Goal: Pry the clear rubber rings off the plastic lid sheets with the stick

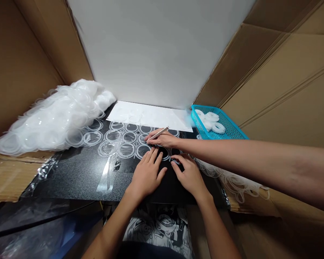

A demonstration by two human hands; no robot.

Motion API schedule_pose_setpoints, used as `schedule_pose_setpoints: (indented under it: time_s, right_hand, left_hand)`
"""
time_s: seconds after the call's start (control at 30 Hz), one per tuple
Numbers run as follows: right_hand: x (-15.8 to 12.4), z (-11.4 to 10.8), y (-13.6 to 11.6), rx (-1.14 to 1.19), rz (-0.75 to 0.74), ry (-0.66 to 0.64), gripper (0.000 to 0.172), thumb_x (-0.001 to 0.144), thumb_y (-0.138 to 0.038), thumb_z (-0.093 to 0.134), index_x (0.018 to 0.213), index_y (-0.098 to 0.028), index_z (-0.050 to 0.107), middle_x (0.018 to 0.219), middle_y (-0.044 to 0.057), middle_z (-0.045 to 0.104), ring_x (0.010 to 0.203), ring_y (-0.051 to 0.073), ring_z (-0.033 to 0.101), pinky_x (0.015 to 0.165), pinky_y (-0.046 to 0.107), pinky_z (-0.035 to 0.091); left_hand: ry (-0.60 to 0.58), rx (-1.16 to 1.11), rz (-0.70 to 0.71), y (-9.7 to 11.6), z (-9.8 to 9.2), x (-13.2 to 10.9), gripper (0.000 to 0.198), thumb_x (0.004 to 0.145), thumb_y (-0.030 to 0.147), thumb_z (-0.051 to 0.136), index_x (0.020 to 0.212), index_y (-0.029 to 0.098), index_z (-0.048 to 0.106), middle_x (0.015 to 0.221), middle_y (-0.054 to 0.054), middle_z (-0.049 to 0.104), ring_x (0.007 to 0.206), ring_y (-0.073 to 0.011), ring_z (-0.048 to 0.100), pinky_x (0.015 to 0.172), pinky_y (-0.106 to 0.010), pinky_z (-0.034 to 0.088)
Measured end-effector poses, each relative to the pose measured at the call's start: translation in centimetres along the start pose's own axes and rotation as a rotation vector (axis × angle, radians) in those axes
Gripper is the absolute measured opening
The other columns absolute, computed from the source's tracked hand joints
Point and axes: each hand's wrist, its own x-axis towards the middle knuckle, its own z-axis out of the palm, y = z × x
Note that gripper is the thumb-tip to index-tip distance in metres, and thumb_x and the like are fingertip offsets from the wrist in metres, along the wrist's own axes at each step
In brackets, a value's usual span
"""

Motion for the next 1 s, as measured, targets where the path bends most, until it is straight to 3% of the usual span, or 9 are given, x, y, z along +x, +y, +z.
schedule_pose_setpoints:
  time_s: [0.47,0.7,0.87,1.0]
  right_hand:
    - [0.0,0.1,0.0,-0.006,0.019,0.011,0.023,0.102,-0.034,0.055,0.116,-0.025,0.071,0.118,0.010,0.073,0.116,0.031,0.066,0.106,0.050,0.051]
    - [0.1,0.9,0.8,-0.032,0.041,0.037,0.034,0.100,-0.039,0.056,0.125,-0.023,0.073,0.126,0.012,0.076,0.121,0.037,0.068,0.108,0.057,0.052]
    - [0.5,0.9,0.8,-0.009,0.026,0.031,0.030,0.099,-0.039,0.056,0.120,-0.025,0.074,0.119,0.010,0.077,0.112,0.034,0.071,0.106,0.053,0.053]
    - [0.8,0.4,0.0,0.021,0.054,0.006,0.025,0.100,-0.037,0.055,0.111,-0.024,0.073,0.108,0.008,0.076,0.101,0.029,0.070,0.096,0.045,0.055]
  left_hand:
    - [0.013,-0.022,-0.002,-0.1,0.1,0.0,0.059,0.107,0.045,0.045,0.155,0.011,0.047,0.166,-0.018,0.042,0.156,-0.0328,0.035,0.126,-0.051,0.035]
    - [0.039,-0.050,-0.007,-0.1,0.1,-0.2,0.060,0.105,0.044,0.048,0.156,0.013,0.045,0.162,-0.016,0.048,0.153,-0.0318,0.041,0.127,-0.049,0.033]
    - [0.009,-0.061,-0.009,-0.1,-0.1,-0.1,0.061,0.106,0.045,0.047,0.157,0.011,0.044,0.166,-0.016,0.042,0.157,-0.0313,0.034,0.129,-0.048,0.030]
    - [-0.001,-0.057,-0.008,-0.2,0.1,-0.1,0.061,0.106,0.046,0.046,0.156,0.010,0.046,0.168,-0.017,0.038,0.158,-0.0317,0.031,0.129,-0.048,0.032]
